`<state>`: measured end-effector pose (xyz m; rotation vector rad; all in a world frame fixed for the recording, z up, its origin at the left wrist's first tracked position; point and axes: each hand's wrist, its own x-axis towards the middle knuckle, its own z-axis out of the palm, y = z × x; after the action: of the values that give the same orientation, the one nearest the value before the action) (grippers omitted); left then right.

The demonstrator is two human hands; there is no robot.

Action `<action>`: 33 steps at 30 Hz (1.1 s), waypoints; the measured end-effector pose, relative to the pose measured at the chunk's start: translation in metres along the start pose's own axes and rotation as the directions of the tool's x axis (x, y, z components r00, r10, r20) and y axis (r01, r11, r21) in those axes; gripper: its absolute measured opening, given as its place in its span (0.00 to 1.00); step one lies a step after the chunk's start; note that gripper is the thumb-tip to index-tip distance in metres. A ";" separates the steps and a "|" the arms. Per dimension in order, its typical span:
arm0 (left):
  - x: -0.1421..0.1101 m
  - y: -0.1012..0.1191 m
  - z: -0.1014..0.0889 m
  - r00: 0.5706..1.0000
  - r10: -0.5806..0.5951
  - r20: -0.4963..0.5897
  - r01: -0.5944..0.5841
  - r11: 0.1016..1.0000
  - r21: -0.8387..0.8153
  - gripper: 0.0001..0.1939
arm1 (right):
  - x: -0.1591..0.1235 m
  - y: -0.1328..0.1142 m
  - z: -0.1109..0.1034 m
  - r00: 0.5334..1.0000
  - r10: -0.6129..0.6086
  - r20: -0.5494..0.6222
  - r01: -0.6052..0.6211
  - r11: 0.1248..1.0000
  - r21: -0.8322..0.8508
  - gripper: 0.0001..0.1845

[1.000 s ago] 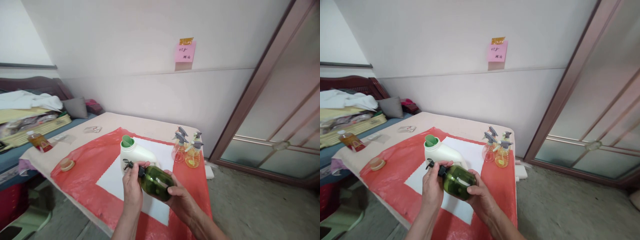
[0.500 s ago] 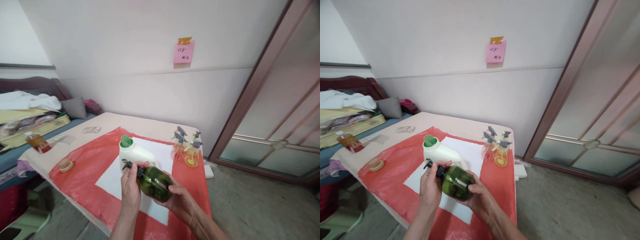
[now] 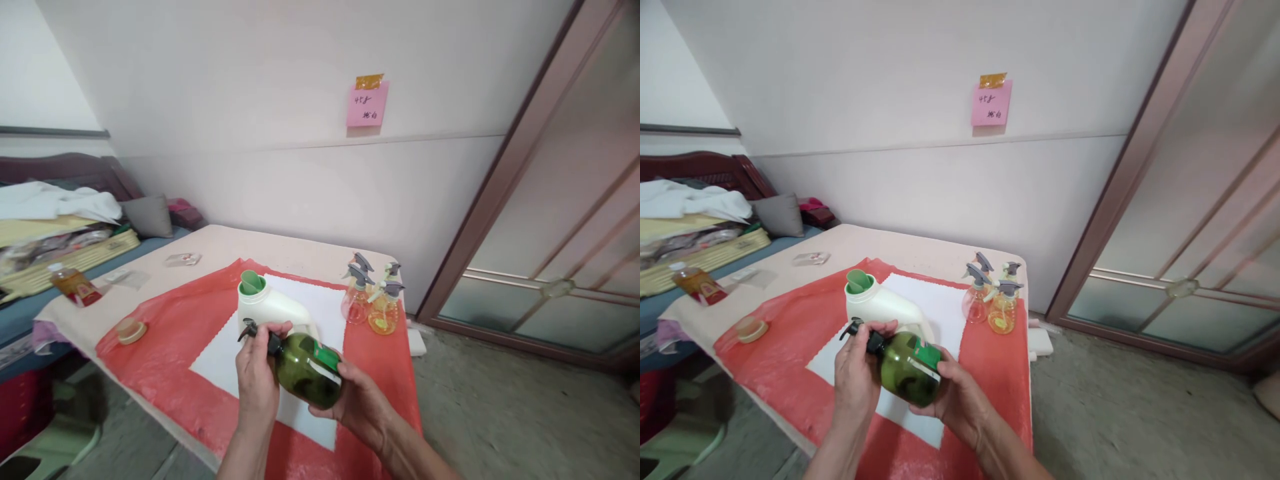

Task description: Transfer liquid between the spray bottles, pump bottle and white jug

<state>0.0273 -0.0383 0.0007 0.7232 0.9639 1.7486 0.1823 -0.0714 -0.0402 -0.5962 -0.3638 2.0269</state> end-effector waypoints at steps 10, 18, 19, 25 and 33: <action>0.022 0.025 -0.015 0.953 0.111 -0.281 -0.158 0.976 -0.149 0.17 | -0.001 -0.011 -0.005 0.978 -0.145 -0.147 0.147 0.989 0.006 0.30; 0.029 0.032 -0.029 0.928 0.050 -0.370 -0.152 0.956 -0.252 0.15 | -0.001 -0.051 0.030 0.926 -0.352 -0.136 0.334 0.932 -0.137 0.19; 0.031 0.033 -0.032 0.921 0.041 -0.387 -0.150 0.955 -0.255 0.15 | 0.001 -0.057 0.037 0.918 -0.376 -0.126 0.354 0.920 -0.167 0.17; 0.035 0.038 -0.039 0.920 0.041 -0.389 -0.134 0.968 -0.214 0.15 | 0.027 -0.091 0.086 0.910 -0.414 -0.016 0.378 0.847 -0.374 0.18; 0.034 0.040 -0.041 0.940 -0.021 -0.340 -0.063 0.970 -0.234 0.16 | 0.047 -0.119 0.135 0.907 -0.413 0.082 0.332 0.581 -0.743 0.22</action>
<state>-0.0365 -0.0266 0.0154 0.2773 0.9480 2.0091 0.1740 0.0266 0.1179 -1.0170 -1.1993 1.3592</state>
